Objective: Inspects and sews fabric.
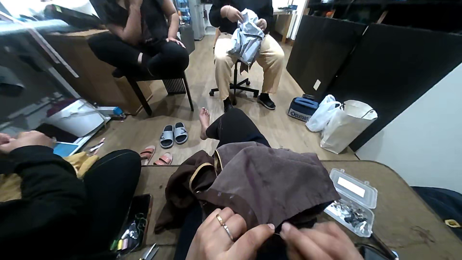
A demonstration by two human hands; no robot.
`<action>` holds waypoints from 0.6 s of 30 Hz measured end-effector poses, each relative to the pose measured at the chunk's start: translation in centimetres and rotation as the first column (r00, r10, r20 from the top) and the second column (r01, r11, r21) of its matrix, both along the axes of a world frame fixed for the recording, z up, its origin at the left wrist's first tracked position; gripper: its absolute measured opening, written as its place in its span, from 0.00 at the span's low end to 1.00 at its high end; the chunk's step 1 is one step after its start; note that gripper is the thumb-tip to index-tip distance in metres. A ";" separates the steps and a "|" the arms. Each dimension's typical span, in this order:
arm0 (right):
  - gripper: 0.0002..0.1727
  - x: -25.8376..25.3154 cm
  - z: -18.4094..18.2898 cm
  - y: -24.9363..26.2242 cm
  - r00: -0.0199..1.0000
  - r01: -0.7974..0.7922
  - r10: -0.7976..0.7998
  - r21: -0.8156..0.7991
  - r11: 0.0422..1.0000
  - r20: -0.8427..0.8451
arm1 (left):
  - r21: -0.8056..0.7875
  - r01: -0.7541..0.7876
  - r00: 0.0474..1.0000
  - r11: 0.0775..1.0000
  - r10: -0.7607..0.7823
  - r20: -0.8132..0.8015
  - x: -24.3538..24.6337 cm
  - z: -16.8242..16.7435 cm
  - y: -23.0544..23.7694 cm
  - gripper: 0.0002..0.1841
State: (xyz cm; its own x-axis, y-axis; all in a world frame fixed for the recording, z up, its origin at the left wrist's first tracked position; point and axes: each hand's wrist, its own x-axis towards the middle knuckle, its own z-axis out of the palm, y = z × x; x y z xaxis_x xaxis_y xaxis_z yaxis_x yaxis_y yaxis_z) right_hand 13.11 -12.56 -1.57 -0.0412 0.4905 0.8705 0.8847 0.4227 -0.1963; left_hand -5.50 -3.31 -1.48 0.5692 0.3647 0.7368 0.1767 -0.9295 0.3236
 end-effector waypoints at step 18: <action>0.04 0.4 -0.5 0.8 0.997 0.032 -0.033 -0.004 0.999 -0.075 | -0.026 0.016 1.000 1.000 -0.016 -0.002 0.2 -0.2 0.1 0.09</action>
State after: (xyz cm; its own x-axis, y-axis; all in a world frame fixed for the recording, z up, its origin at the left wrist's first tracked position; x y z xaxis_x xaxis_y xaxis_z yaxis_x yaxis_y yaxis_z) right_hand 13.50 -11.76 -2.02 0.0399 0.4926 0.8693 0.8808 0.3934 -0.2633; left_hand -5.25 -3.21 -1.67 0.5767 0.3744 0.7261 0.1630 -0.9236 0.3469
